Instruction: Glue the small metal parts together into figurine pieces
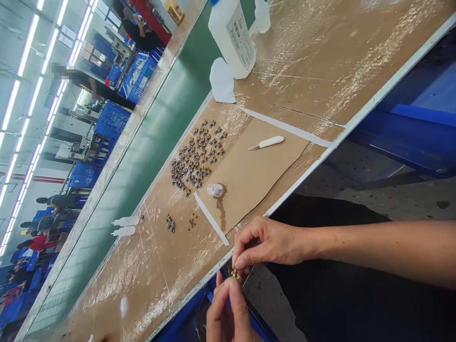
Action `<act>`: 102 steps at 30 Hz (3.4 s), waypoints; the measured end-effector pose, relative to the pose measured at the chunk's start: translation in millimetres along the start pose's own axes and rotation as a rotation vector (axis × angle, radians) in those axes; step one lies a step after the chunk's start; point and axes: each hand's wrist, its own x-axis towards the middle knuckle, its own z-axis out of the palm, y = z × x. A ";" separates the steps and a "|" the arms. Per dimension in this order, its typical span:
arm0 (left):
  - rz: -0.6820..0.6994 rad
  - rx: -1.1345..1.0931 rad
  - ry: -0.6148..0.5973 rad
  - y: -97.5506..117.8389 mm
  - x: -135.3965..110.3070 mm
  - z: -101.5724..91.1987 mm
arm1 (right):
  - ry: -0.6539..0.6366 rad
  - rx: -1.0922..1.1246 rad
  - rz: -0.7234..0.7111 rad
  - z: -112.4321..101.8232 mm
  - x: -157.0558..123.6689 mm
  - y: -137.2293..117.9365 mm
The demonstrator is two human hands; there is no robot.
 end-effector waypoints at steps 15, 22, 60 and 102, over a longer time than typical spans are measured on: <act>-0.067 -0.165 0.004 15.2 -8.2 27.9 | 0.099 -0.052 -0.049 1.9 -0.7 -0.5; -0.018 -0.158 -0.021 26.4 -5.1 27.2 | 0.081 -0.262 -0.136 -1.5 -2.3 -15.5; -0.693 -0.909 -0.398 0.4 4.2 29.1 | 0.098 -0.577 -0.425 0.8 -10.5 -16.0; -0.470 -0.711 -0.306 10.3 -5.6 25.1 | 0.092 -0.762 -0.664 1.7 -13.1 -18.9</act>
